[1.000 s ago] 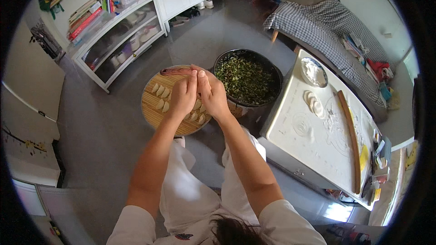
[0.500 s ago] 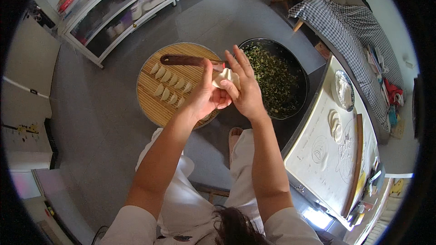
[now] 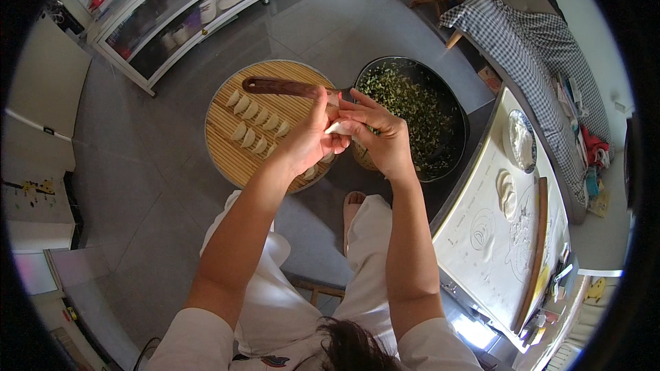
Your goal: The person sits on the floor and makes dumplings by hand. They place a spoonful of green vegetable filling onto a round dough wrapper, fold the wrapper in half, and pinch the edges to seal the dumpling. The finished dumplings are placed in a row on a wooden board.
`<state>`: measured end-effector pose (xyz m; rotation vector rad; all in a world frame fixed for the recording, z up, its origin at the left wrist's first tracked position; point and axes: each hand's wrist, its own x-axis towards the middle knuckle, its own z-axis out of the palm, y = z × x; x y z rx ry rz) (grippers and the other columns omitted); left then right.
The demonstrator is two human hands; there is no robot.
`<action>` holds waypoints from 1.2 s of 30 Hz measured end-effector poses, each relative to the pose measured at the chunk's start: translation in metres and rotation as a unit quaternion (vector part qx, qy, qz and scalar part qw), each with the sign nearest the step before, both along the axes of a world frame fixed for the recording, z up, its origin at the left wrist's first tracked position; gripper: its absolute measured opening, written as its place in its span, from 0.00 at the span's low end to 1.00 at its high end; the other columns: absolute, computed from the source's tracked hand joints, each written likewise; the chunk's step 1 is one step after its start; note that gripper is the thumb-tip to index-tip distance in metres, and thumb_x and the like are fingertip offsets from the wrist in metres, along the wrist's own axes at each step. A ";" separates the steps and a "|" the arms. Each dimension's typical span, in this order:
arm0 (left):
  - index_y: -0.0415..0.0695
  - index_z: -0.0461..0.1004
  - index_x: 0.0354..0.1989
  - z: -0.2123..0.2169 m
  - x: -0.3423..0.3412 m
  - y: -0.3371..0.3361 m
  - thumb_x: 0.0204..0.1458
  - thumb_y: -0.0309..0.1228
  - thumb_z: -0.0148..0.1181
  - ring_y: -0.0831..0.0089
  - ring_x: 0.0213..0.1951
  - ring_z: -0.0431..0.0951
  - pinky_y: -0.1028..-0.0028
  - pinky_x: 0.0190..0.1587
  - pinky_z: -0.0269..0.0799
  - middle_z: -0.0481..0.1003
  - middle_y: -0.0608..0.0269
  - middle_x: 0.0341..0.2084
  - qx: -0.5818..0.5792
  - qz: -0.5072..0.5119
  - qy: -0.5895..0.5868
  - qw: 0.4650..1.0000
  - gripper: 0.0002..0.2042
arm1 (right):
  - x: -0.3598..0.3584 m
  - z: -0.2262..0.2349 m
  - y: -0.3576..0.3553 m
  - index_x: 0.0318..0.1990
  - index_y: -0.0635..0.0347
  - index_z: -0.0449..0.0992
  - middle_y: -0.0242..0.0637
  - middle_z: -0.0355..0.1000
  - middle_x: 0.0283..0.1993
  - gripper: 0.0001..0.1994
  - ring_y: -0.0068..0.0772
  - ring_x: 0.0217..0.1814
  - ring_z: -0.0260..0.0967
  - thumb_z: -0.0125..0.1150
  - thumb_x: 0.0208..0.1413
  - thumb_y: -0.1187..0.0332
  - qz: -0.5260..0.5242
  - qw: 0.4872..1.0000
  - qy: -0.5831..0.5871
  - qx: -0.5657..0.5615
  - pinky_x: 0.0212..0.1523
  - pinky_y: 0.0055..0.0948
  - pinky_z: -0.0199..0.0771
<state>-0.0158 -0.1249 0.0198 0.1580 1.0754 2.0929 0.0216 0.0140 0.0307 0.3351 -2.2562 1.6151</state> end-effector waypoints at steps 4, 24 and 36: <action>0.47 0.62 0.47 -0.006 -0.002 0.001 0.44 0.66 0.31 0.81 0.25 0.63 0.82 0.28 0.59 0.66 0.72 0.27 0.037 -0.012 -0.012 0.999 0.36 | 0.000 0.002 -0.002 0.31 0.62 0.77 0.37 0.73 0.35 0.08 0.41 0.49 0.65 0.61 0.39 0.76 -0.002 0.999 0.023 -0.025 0.55 0.35 0.58; 0.46 0.63 0.44 -0.007 0.001 0.006 0.45 0.65 0.29 0.80 0.26 0.68 0.82 0.26 0.63 0.68 0.69 0.29 0.028 0.040 0.034 0.998 0.34 | 0.003 0.003 -0.001 0.29 0.59 0.76 0.38 0.73 0.35 0.04 0.37 0.44 0.68 0.58 0.45 0.71 -0.080 0.993 0.066 0.059 0.47 0.33 0.65; 0.40 0.61 0.50 -0.005 -0.001 0.009 0.51 0.59 0.26 0.76 0.32 0.67 0.79 0.36 0.62 0.67 0.58 0.38 -0.020 0.072 0.011 0.997 0.35 | 0.069 0.040 0.332 0.38 0.65 0.74 0.35 0.71 0.31 0.14 0.28 0.29 0.69 0.57 0.47 0.63 -0.435 0.891 -0.033 -0.130 0.28 0.25 0.70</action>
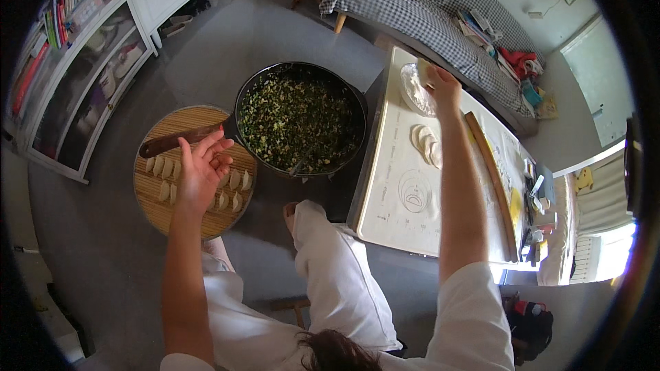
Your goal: The person sits on the floor and makes dumplings by hand. They place a spoonful of green vegetable filling onto a round dough wrapper, fold the wrapper in half, and pinch the edges to seal the dumpling. The finished dumplings are placed in a row on a wooden board.
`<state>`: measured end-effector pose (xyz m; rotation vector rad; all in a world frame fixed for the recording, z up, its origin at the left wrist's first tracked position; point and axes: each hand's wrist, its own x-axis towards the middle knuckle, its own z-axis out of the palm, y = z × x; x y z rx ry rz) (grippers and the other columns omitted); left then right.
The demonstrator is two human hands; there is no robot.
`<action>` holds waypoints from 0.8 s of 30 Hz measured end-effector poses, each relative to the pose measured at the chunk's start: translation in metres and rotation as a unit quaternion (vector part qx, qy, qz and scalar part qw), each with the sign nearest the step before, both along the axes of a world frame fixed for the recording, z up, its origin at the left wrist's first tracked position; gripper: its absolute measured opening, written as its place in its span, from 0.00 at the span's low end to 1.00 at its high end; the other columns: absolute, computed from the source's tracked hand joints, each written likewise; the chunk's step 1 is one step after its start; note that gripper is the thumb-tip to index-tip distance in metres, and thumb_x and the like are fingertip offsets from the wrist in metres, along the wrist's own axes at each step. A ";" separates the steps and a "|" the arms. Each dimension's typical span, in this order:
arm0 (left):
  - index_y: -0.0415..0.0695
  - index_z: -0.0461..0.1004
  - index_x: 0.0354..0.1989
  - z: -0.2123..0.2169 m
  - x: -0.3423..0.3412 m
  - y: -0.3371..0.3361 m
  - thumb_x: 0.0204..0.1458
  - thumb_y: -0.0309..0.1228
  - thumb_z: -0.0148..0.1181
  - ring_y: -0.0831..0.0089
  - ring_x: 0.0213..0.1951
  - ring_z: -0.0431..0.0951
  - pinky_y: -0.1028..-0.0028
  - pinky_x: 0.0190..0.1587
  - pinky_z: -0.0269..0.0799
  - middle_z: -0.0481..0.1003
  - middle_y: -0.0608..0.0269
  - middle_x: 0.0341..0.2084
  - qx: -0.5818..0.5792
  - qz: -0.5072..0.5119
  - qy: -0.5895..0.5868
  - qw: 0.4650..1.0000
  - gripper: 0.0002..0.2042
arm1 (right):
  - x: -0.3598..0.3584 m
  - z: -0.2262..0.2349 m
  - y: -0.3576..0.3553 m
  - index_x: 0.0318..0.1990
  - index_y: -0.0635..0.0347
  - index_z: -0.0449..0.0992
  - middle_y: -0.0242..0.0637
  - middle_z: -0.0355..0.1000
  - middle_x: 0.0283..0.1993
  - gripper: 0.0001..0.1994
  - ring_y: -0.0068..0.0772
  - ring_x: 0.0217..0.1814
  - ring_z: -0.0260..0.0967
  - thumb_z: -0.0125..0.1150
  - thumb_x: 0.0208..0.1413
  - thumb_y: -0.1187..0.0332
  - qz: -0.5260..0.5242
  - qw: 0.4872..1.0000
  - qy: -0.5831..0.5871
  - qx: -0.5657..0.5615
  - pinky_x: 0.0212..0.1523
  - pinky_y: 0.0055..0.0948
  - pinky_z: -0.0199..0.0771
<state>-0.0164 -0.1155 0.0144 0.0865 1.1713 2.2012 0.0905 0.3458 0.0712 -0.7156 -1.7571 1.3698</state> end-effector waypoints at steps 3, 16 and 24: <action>0.40 0.61 0.49 -0.001 -0.001 0.002 0.51 0.58 0.27 0.75 0.32 0.67 0.78 0.37 0.63 0.67 0.58 0.38 0.013 0.024 -0.022 0.999 0.33 | 0.014 -0.021 0.047 0.35 0.58 0.76 0.36 0.73 0.31 0.13 0.26 0.31 0.70 0.57 0.46 0.60 -0.126 0.955 -0.211 0.169 0.33 0.26 0.70; 0.39 0.62 0.48 -0.017 -0.010 0.014 0.51 0.58 0.29 0.74 0.34 0.68 0.76 0.38 0.64 0.68 0.58 0.39 0.018 -0.001 -0.017 1.000 0.33 | 0.002 -0.073 0.081 0.34 0.52 0.77 0.35 0.73 0.27 0.14 0.29 0.26 0.70 0.56 0.42 0.55 -0.062 0.980 -0.176 0.064 0.29 0.29 0.69; 0.39 0.62 0.49 -0.017 -0.012 0.001 0.52 0.57 0.30 0.72 0.37 0.67 0.74 0.42 0.63 0.67 0.57 0.40 0.040 0.031 -0.026 0.998 0.32 | -0.007 -0.052 0.071 0.35 0.46 0.77 0.39 0.73 0.31 0.15 0.36 0.34 0.71 0.55 0.42 0.52 -0.111 0.883 -0.340 0.305 0.36 0.31 0.68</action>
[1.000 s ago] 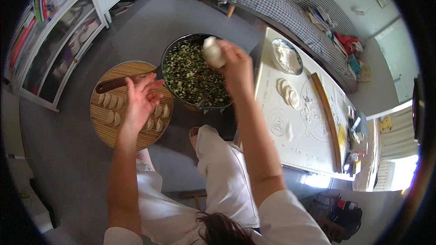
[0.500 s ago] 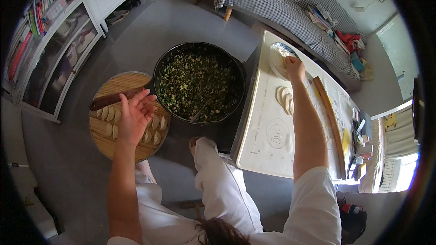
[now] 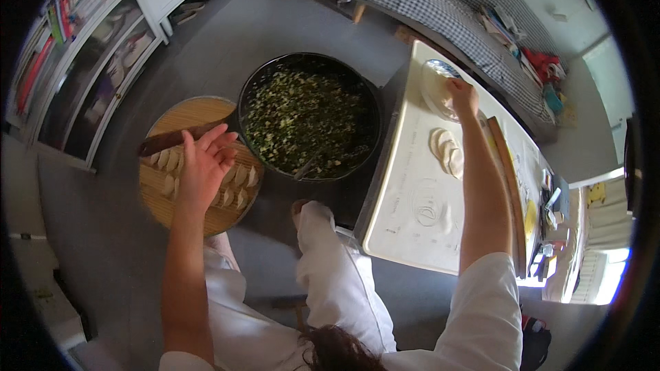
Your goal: The person sits on the floor and makes dumplings by hand. They place a spoonful of green vegetable filling onto a round dough wrapper, fold the wrapper in half, and pinch the edges to seal the dumpling. The finished dumplings are placed in a row on a wooden board.
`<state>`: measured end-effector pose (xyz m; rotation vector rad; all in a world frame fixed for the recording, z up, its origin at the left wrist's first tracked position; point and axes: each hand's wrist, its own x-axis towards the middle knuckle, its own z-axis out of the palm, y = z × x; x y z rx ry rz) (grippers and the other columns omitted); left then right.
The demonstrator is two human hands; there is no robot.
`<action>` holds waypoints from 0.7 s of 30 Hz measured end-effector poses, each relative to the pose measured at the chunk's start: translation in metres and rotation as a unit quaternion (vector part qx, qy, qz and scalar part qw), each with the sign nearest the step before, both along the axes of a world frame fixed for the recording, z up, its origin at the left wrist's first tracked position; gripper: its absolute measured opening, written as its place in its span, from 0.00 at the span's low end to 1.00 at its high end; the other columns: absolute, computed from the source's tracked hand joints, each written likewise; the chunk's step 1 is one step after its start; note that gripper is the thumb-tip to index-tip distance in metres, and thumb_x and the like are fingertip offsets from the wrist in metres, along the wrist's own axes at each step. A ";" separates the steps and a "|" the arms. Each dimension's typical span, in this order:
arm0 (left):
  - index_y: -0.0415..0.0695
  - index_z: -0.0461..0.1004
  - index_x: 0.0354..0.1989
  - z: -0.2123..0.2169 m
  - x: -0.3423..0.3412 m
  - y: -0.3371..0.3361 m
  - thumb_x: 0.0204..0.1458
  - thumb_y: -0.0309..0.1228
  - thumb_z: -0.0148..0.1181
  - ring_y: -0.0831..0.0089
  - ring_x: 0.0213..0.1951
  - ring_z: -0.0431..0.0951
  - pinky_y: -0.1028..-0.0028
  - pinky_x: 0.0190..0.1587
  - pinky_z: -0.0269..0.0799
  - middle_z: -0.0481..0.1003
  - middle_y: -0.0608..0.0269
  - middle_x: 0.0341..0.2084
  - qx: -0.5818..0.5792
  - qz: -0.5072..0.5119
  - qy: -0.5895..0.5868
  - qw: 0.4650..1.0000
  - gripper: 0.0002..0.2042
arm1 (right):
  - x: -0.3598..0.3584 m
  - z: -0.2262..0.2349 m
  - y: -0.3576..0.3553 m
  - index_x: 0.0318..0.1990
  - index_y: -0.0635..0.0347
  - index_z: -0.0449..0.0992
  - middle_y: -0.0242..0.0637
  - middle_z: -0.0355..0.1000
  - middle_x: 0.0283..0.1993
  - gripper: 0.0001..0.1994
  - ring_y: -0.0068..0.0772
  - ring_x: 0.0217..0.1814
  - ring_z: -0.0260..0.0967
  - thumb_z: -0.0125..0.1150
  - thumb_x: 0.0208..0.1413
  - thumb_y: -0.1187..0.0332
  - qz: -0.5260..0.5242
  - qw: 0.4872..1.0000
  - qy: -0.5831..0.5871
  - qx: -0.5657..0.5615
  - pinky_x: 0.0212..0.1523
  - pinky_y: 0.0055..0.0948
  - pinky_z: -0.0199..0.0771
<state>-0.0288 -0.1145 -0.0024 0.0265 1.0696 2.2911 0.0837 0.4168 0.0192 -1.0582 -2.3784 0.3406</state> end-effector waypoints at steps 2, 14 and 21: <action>0.39 0.61 0.49 -0.001 -0.004 -0.008 0.52 0.57 0.30 0.71 0.37 0.67 0.74 0.43 0.63 0.67 0.57 0.40 -0.002 0.011 0.003 1.000 0.32 | -0.005 -0.023 0.029 0.35 0.48 0.77 0.39 0.73 0.31 0.15 0.35 0.34 0.71 0.55 0.43 0.52 0.042 0.998 0.019 -0.034 0.36 0.31 0.68; 0.37 0.59 0.51 0.032 -0.026 -0.095 0.53 0.57 0.22 0.73 0.37 0.65 0.75 0.42 0.60 0.66 0.57 0.42 0.016 0.245 0.104 0.964 0.34 | -0.013 0.040 0.096 0.43 0.67 0.68 0.42 0.68 0.43 0.14 0.30 0.43 0.67 0.52 0.52 0.68 0.230 0.763 0.341 -0.498 0.43 0.23 0.71; 0.36 0.60 0.49 0.032 -0.020 -0.177 0.53 0.56 0.26 0.71 0.35 0.64 0.72 0.40 0.62 0.64 0.56 0.41 -0.014 0.476 0.147 0.867 0.33 | -0.090 0.075 -0.306 0.47 0.64 0.64 0.39 0.65 0.43 0.17 0.26 0.43 0.65 0.51 0.53 0.64 0.465 0.548 0.180 -0.671 0.45 0.21 0.70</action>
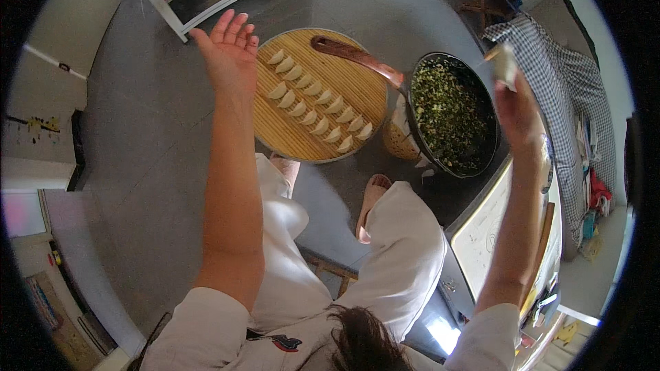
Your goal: The person sits on the floor and makes dumplings by hand. They place a spoonful of green vegetable filling onto a round dough wrapper, fold the wrapper in half, and pinch the edges to seal the dumpling. The finished dumplings are placed in a row on a wooden board.
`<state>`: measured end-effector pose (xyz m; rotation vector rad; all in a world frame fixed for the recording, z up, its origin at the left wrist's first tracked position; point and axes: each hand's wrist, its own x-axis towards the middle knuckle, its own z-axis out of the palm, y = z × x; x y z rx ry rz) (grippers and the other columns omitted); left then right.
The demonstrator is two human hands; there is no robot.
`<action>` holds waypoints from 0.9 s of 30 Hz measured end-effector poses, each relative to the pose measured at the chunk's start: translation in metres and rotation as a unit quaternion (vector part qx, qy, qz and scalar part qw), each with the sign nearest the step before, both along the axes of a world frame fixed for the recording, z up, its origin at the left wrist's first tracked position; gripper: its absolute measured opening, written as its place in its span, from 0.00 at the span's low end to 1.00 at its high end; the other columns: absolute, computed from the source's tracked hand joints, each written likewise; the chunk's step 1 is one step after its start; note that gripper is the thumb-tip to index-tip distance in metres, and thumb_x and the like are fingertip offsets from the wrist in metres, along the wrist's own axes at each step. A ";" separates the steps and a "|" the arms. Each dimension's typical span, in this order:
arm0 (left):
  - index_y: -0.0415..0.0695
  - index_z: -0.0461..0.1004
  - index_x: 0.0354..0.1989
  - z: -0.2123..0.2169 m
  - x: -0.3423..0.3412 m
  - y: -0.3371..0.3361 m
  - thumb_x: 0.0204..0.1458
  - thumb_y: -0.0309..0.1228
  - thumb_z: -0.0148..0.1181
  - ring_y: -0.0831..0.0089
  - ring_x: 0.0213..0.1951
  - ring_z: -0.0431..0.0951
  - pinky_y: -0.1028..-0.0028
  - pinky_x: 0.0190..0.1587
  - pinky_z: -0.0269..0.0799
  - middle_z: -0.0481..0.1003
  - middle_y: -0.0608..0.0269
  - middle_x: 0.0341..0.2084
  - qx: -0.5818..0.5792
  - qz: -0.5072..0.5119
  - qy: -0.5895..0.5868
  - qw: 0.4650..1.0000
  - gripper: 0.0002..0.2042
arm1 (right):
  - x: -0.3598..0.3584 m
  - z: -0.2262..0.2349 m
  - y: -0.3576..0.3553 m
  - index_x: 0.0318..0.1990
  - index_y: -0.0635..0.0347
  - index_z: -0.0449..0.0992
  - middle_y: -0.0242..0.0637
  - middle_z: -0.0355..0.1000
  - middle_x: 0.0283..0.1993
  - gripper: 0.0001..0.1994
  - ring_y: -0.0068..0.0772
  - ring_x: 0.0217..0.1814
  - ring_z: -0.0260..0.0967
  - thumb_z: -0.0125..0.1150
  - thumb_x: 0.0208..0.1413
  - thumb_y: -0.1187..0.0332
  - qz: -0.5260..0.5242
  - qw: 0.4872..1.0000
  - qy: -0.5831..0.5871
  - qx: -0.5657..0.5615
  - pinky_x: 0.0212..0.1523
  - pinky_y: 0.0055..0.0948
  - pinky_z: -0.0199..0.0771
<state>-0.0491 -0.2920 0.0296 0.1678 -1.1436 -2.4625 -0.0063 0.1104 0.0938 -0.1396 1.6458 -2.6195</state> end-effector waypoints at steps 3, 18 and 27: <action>0.37 0.62 0.47 -0.004 -0.001 -0.026 0.53 0.55 0.28 0.71 0.34 0.65 0.72 0.37 0.63 0.65 0.57 0.39 0.063 0.066 -0.006 0.996 0.31 | -0.014 -0.010 -0.129 0.43 0.63 0.66 0.34 0.67 0.37 0.14 0.23 0.37 0.65 0.53 0.51 0.65 0.120 0.991 -0.044 -0.041 0.40 0.18 0.70; 0.40 0.68 0.37 0.025 0.003 -0.057 0.51 0.55 0.38 0.72 0.29 0.67 0.74 0.33 0.63 0.70 0.62 0.28 0.201 0.103 0.075 0.971 0.27 | -0.156 -0.286 -0.352 0.32 0.63 0.75 0.36 0.73 0.25 0.10 0.27 0.21 0.71 0.57 0.45 0.66 -0.042 0.837 -0.212 0.503 0.27 0.23 0.71; 0.40 0.67 0.36 0.020 0.002 -0.050 0.52 0.52 0.38 0.73 0.28 0.66 0.76 0.31 0.62 0.70 0.62 0.27 0.217 0.088 0.078 0.969 0.24 | -0.159 -0.329 -0.366 0.30 0.62 0.75 0.42 0.72 0.28 0.10 0.39 0.29 0.70 0.55 0.44 0.65 -0.001 0.798 -0.187 0.573 0.31 0.35 0.68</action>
